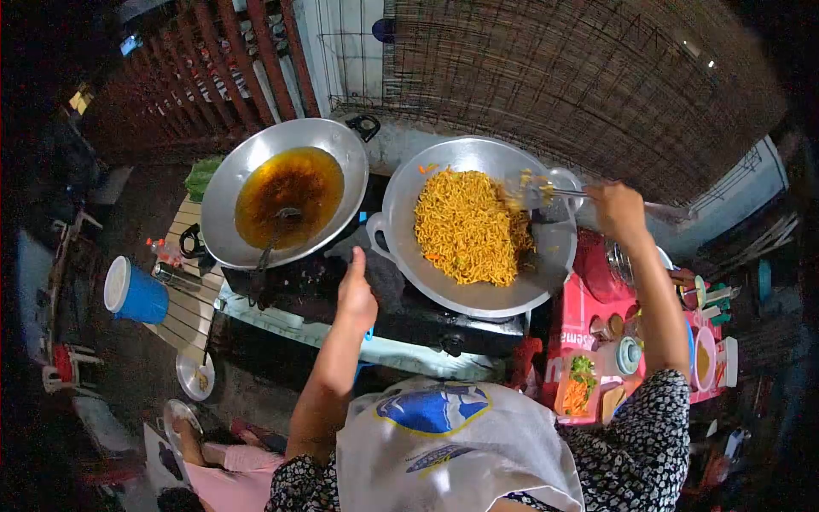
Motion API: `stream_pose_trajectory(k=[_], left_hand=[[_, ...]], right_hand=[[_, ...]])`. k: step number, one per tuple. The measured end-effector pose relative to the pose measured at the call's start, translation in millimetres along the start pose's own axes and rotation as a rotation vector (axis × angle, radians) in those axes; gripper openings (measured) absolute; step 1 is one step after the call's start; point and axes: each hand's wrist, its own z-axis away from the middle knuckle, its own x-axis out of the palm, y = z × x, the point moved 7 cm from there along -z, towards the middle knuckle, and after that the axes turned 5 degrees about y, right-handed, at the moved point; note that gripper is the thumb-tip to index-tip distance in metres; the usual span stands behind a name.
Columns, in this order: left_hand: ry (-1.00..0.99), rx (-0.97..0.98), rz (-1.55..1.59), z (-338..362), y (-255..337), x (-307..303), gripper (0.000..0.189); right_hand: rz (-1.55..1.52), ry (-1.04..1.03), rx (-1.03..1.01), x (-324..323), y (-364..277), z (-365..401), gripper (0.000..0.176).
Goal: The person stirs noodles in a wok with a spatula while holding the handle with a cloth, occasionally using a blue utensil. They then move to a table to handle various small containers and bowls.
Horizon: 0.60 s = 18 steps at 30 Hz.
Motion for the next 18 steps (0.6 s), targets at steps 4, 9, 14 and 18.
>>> stream_pose_trajectory(k=[4, 9, 14, 18], left_hand=[[0.009, 0.073, -0.077, -25.4, -16.7, -8.7, 0.063], [0.183, 0.056, -0.185, -18.6, -13.1, -1.3, 0.054], [0.067, 0.209, -0.094, -44.3, -17.3, -4.4, 0.043], [0.088, 0.145, -0.129, -35.4, -10.5, 3.8, 0.041]], right_hand=[[0.21, -0.217, -0.035, 32.7, 8.3, -34.8, 0.017], [-0.376, -0.199, -0.048, 133.2, -36.6, -39.0, 0.019], [-0.478, -0.245, 0.092, 102.0, -50.6, -23.4, 0.021], [-0.299, -0.131, 0.046, 37.3, -34.7, -15.7, 0.024]])
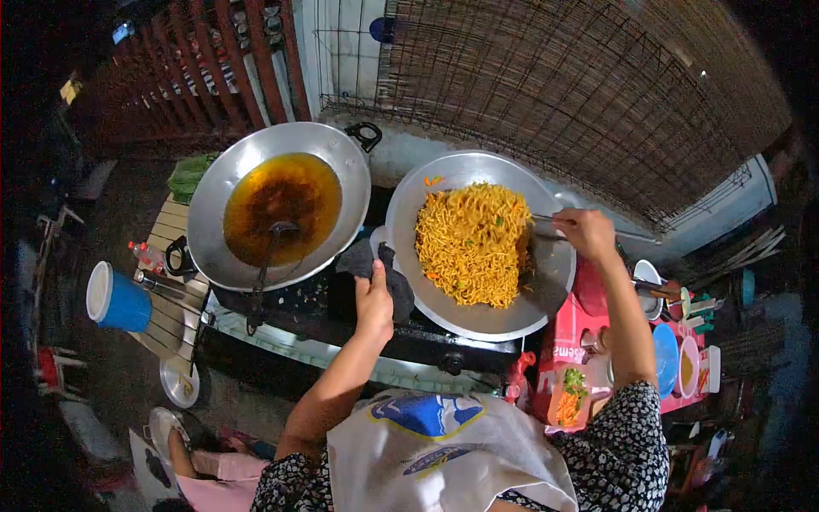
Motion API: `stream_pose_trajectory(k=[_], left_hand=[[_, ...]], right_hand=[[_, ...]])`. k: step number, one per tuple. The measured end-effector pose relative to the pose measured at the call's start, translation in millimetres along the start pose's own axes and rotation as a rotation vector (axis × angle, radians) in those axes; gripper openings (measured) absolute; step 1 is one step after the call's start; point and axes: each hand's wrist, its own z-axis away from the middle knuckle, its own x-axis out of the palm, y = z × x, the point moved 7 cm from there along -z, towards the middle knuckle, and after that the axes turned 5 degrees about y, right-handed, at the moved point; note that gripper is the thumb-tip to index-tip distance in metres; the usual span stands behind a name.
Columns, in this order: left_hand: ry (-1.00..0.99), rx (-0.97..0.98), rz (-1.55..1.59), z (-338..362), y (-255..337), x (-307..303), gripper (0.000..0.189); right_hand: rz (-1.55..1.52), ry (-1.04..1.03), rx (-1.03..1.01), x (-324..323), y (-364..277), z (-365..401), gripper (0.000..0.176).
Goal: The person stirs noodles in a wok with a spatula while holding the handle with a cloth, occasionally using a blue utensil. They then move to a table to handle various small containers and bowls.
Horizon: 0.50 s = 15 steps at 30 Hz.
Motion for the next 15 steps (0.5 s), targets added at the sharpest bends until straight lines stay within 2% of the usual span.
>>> stream_pose_trajectory(k=[2, 5, 6, 9, 13, 15], left_hand=[[0.0, 0.013, 0.05, -2.9, -2.0, -0.5, 0.039], [0.018, 0.081, 0.147, 2.2, 7.5, 3.7, 0.031], [0.019, 0.079, 0.151, 3.2, 7.3, 3.2, 0.031], [0.01, 0.096, 0.125, 6.8, 10.6, 0.3, 0.034], [0.019, 0.107, 0.093, 6.2, 10.9, -2.9, 0.034], [0.034, 0.124, 0.077, 3.7, 8.6, -6.7, 0.033]], right_hand=[[0.031, 0.207, -0.133, -38.2, -16.4, 8.1, 0.019], [0.097, 0.299, -0.235, -73.1, -37.8, 14.4, 0.015], [0.141, 0.202, -0.207, -71.6, -37.8, 12.8, 0.016], [0.229, 0.22, -0.196, -76.2, -29.7, 2.4, 0.015], [0.296, 0.116, -0.04, -25.1, 12.3, -35.1, 0.017], [0.235, 0.099, -0.039, -1.0, 14.3, -58.1, 0.017]])
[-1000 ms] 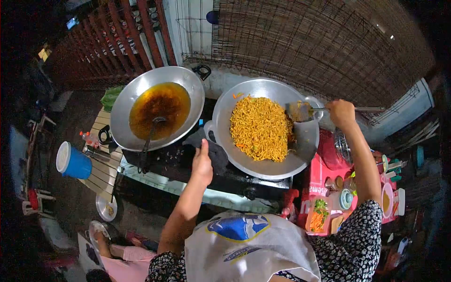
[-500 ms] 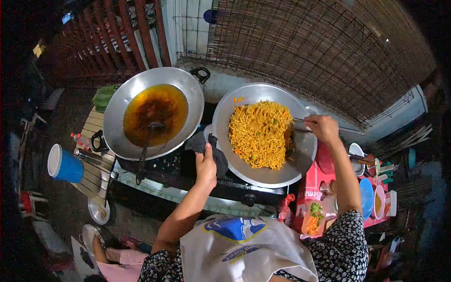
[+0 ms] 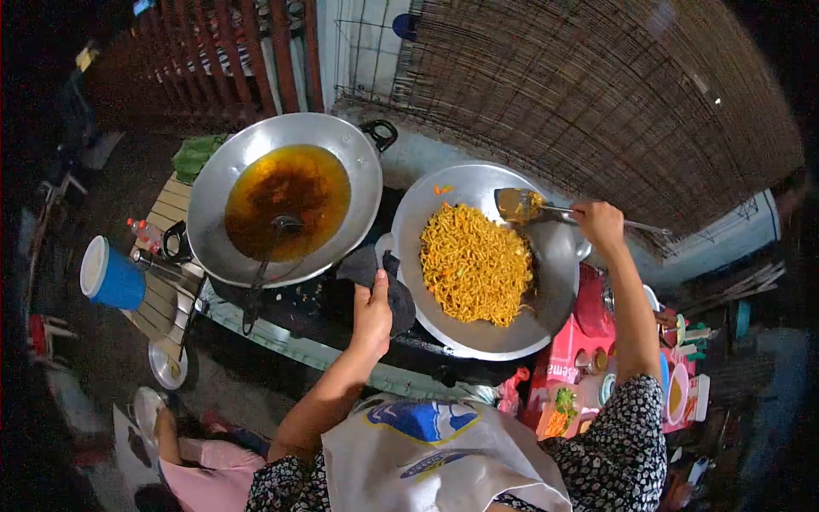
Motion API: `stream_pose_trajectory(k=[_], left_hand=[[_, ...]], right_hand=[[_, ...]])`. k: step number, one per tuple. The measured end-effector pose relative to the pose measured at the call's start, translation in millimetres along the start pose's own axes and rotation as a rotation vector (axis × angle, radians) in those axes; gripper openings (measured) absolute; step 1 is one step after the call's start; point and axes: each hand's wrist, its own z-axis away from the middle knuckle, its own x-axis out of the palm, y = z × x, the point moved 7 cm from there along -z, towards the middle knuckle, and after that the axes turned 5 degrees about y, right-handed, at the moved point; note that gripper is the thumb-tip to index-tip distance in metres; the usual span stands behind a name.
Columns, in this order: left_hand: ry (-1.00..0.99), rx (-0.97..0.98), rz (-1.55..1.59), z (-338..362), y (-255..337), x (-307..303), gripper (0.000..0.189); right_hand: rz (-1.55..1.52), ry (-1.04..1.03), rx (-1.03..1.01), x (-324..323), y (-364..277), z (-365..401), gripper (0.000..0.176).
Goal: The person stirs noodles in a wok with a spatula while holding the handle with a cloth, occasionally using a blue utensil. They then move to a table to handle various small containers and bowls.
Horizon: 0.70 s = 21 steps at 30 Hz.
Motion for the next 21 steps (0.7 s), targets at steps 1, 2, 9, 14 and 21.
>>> stream_pose_trajectory(k=[1, 2, 9, 14, 21], left_hand=[[-0.016, -0.012, -0.003, -0.3, -1.7, -0.6, 0.033], [-0.034, -0.024, -0.007, -0.6, -3.6, -1.2, 0.033], [-0.016, -0.098, -0.066, 7.0, 13.3, -2.0, 0.045], [-0.014, -0.251, -0.115, 6.1, 8.7, -8.4, 0.059], [0.024, -0.146, 0.116, -1.7, 2.9, -11.1, 0.045]], right_hand=[[-0.021, -0.011, -0.02, 19.7, -3.5, -12.8, 0.018], [-0.042, -0.023, -0.038, 37.6, -6.8, -24.6, 0.018], [-0.404, 0.073, -0.486, 30.1, -96.6, -59.6, 0.015], [-0.291, 0.078, -0.605, -53.1, -85.6, -24.5, 0.014], [0.086, -0.111, -0.346, -6.7, 1.5, -42.7, 0.02]])
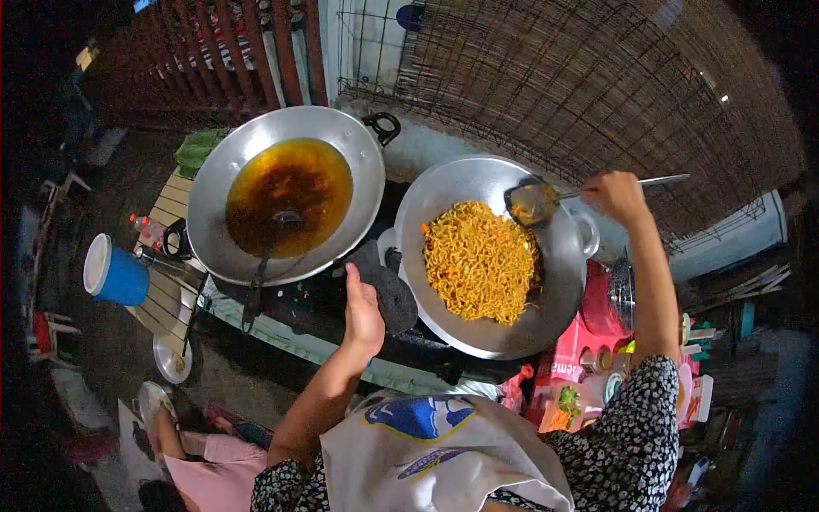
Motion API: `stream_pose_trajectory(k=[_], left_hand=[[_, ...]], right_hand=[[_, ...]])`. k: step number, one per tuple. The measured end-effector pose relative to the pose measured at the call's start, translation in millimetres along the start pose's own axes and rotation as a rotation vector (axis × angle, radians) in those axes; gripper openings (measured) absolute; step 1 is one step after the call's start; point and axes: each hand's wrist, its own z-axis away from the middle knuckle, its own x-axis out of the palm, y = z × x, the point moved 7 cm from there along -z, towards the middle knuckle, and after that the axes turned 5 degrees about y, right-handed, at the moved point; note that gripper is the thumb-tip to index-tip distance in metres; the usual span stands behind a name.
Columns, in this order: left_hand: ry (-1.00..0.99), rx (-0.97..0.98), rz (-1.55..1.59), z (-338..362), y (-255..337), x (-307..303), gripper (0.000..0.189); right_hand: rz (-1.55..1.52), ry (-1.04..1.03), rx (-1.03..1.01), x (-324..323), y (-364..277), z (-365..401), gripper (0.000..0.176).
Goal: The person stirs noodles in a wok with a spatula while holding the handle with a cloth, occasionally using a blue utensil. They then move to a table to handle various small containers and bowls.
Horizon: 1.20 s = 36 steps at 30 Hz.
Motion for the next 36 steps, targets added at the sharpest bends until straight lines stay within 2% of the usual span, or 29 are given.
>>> stream_pose_trajectory(k=[2, 3, 4, 7, 8, 9, 12, 14, 16, 19, 21, 23, 25, 27, 29, 31, 33, 34, 36], left_hand=[[0.009, -0.056, -0.027, 2.2, -1.5, 1.0, 0.038], [0.019, -0.112, -0.052, 3.9, -5.9, 0.4, 0.056], [0.019, -0.116, -0.053, 5.2, -6.0, 3.3, 0.056], [0.075, -0.085, -0.023, -0.1, -7.9, -1.5, 0.047], [-0.003, -0.069, -0.037, -11.7, -17.1, -7.5, 0.057], [-0.082, -0.055, -0.051, -16.7, -21.1, -9.7, 0.069], [-0.197, -0.085, -0.058, -14.7, -15.4, -5.1, 0.071], [-0.171, -0.096, -0.099, -13.2, -11.5, -2.2, 0.068], [-0.16, -0.112, -0.102, -16.2, -11.5, -1.0, 0.063], [-0.279, -0.212, -0.09, -22.7, -21.4, 1.9, 0.064], [-0.239, -0.197, -0.134, -23.8, -23.9, 1.8, 0.066], [-0.087, -0.117, -0.315, -15.7, -12.4, 2.8, 0.072], [-0.099, -0.093, -0.341, -12.9, -9.9, 7.0, 0.071], [-0.106, -0.068, -0.366, -11.5, -10.5, 8.1, 0.07], [-0.104, -0.057, -0.4, -12.4, -11.7, 7.8, 0.067], [-0.104, -0.041, -0.429, -12.2, -14.5, 10.6, 0.064], [-0.093, -0.014, -0.461, -15.6, -11.8, 11.0, 0.062], [-0.085, -0.011, -0.461, -17.8, -11.9, 8.3, 0.062], [-0.12, 0.028, -0.482, -19.6, -13.7, 7.2, 0.065]], right_hand=[[-0.117, -0.045, -0.049, 56.8, -15.2, -3.8, 0.022], [-0.224, -0.037, -0.051, 79.5, -34.4, -3.7, 0.022], [-0.371, -0.077, -0.022, 94.8, -53.9, -3.4, 0.022], [-0.653, -0.166, 0.064, 93.9, -73.2, 6.6, 0.023], [-0.784, -0.213, 0.124, 86.9, -72.9, 11.0, 0.023], [-0.783, -0.215, 0.129, 74.2, -68.8, 15.0, 0.023], [-0.602, -0.165, 0.101, 18.2, -52.9, 27.4, 0.022], [-0.349, -0.119, 0.148, -22.0, -47.8, 38.5, 0.02], [-0.178, -0.054, 0.096, -57.0, -54.8, 45.6, 0.018], [-0.074, 0.009, 0.013, -69.3, -55.9, 54.1, 0.017], [-0.023, 0.054, -0.04, -74.5, -50.9, 55.4, 0.018], [0.223, -0.18, 0.038, -63.9, -33.1, 59.6, 0.018], [0.208, -0.112, 0.014, -50.6, -19.5, 65.3, 0.017], [0.227, -0.352, 0.131, -2.2, -0.9, 71.4, 0.017], [-0.037, -0.155, -0.012, 38.5, -35.4, 78.2, 0.016], [-0.537, -0.121, 0.085, 94.7, -66.4, 77.3, 0.021], [-0.78, -0.088, 0.189, 100.9, -87.2, 74.1, 0.023], [-0.784, -0.088, 0.182, 97.7, -89.3, 70.6, 0.023], [-0.869, -0.14, 0.292, 90.0, -83.8, 72.0, 0.021]])
